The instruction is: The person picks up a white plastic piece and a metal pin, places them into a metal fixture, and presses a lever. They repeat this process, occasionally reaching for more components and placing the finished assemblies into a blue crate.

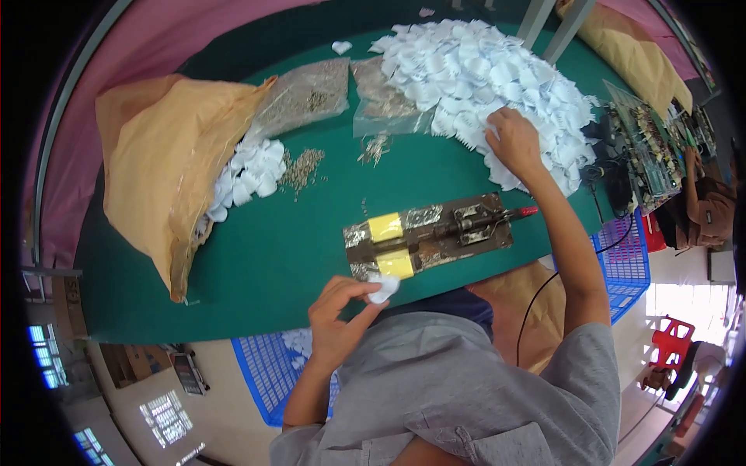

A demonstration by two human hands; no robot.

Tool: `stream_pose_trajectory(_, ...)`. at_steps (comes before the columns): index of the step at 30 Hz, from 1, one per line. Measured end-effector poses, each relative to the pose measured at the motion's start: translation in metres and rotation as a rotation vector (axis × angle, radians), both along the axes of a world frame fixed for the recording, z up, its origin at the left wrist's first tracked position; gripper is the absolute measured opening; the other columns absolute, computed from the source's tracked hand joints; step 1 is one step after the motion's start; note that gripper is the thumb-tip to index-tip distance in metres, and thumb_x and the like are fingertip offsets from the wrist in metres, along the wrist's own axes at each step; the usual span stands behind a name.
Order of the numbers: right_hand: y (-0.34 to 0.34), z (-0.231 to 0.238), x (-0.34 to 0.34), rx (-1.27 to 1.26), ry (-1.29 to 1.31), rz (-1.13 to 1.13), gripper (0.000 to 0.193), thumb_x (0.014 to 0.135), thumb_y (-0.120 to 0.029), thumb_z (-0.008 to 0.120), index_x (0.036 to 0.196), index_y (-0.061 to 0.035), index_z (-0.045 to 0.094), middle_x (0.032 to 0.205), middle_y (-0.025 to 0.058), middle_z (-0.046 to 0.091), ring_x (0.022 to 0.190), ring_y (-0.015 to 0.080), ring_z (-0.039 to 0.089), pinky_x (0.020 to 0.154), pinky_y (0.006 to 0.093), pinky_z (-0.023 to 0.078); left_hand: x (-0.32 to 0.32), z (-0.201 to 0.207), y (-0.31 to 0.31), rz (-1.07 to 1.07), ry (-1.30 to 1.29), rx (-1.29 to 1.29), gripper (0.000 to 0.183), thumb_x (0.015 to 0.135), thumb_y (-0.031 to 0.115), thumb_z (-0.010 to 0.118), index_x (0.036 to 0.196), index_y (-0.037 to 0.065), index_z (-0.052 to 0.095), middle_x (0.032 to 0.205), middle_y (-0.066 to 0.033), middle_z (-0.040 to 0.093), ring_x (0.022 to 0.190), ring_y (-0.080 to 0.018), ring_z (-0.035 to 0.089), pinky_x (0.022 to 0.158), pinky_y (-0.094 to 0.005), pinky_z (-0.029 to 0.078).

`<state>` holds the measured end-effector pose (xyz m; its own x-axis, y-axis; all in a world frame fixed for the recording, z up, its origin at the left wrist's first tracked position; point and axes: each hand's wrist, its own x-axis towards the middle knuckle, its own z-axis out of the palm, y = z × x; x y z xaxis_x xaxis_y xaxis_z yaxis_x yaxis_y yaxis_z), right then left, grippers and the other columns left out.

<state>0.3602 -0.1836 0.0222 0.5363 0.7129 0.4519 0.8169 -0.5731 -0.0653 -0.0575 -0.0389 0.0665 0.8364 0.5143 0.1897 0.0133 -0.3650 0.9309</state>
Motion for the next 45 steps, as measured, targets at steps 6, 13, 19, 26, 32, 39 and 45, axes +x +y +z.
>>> stream_pose_trajectory(6,0.007,0.023,0.005,0.062,-0.271,-0.071,0.015,0.085,-0.01,0.068,0.098,-0.0151,0.073,0.091,0.0105,0.06,0.093,0.0316,0.063,0.074,0.0444,0.053,0.023,-0.023,0.001,0.003,0.022,0.477,0.019,0.085,0.003,0.076,0.103,0.007,0.076,0.078,-0.0055,0.061,0.078,-0.0259,0.056,0.071,-0.0401,0.046)
stream_pose_trajectory(13,0.03,0.042,-0.071,0.496,0.424,0.249,0.015,0.097,-0.003,0.068,0.11,-0.0016,0.075,0.097,0.0102,0.075,0.081,0.0184,0.072,0.074,0.0291,0.058,0.039,-0.04,0.001,0.154,0.148,0.641,0.016,0.084,0.011,0.079,0.1,0.016,0.077,0.077,0.0004,0.051,0.082,-0.0214,0.05,0.076,-0.0386,0.039)
stream_pose_trajectory(19,0.049,0.049,-0.132,0.422,0.64,0.351,0.022,0.094,-0.004,0.073,0.116,-0.0056,0.072,0.092,0.0067,0.075,0.08,0.0147,0.074,0.071,0.0291,0.057,0.046,-0.044,-0.003,0.235,0.061,0.836,0.033,0.078,0.01,0.085,0.108,0.014,0.073,0.081,-0.0016,0.05,0.08,-0.0226,0.048,0.077,-0.0402,0.035)
stream_pose_trajectory(26,0.052,0.042,-0.19,0.308,0.962,0.5,0.013,0.095,-0.01,0.074,0.106,-0.0047,0.077,0.097,0.0103,0.078,0.082,0.0214,0.075,0.073,0.0318,0.059,0.055,-0.04,0.017,0.18,0.012,0.386,0.069,0.08,0.01,0.085,0.141,0.009,0.053,0.131,-0.0112,0.064,0.127,-0.0344,0.049,0.107,-0.0482,0.038)
stream_pose_trajectory(32,0.044,0.056,-0.192,0.115,0.812,0.552,0.032,0.091,-0.005,0.07,0.122,-0.0127,0.074,0.091,0.0096,0.077,0.078,0.0283,0.071,0.083,0.0381,0.056,0.05,-0.051,0.035,-0.055,0.096,0.327,0.069,0.081,0.001,0.08,0.143,0.005,0.05,0.131,-0.0112,0.065,0.134,-0.0325,0.048,0.114,-0.044,0.039)
stream_pose_trajectory(39,0.053,0.045,-0.189,0.119,0.518,0.697,0.022,0.094,-0.004,0.065,0.116,-0.0085,0.068,0.085,0.0109,0.072,0.088,0.0364,0.07,0.081,0.0429,0.055,0.054,-0.058,0.031,-0.04,-0.036,0.172,0.067,0.081,0.001,0.08,0.14,0.007,0.049,0.133,-0.0124,0.066,0.136,-0.034,0.047,0.113,-0.0471,0.038)
stream_pose_trajectory(45,0.052,0.044,-0.175,-0.163,1.105,0.436,0.018,0.097,-0.008,0.069,0.113,0.0009,0.068,0.102,0.0108,0.075,0.092,0.0189,0.072,0.081,0.0336,0.054,0.055,-0.065,0.028,0.006,-0.133,0.091,0.032,0.079,-0.001,0.082,0.108,0.007,0.07,0.12,-0.0097,0.072,0.121,-0.0301,0.066,0.108,-0.0427,0.048)
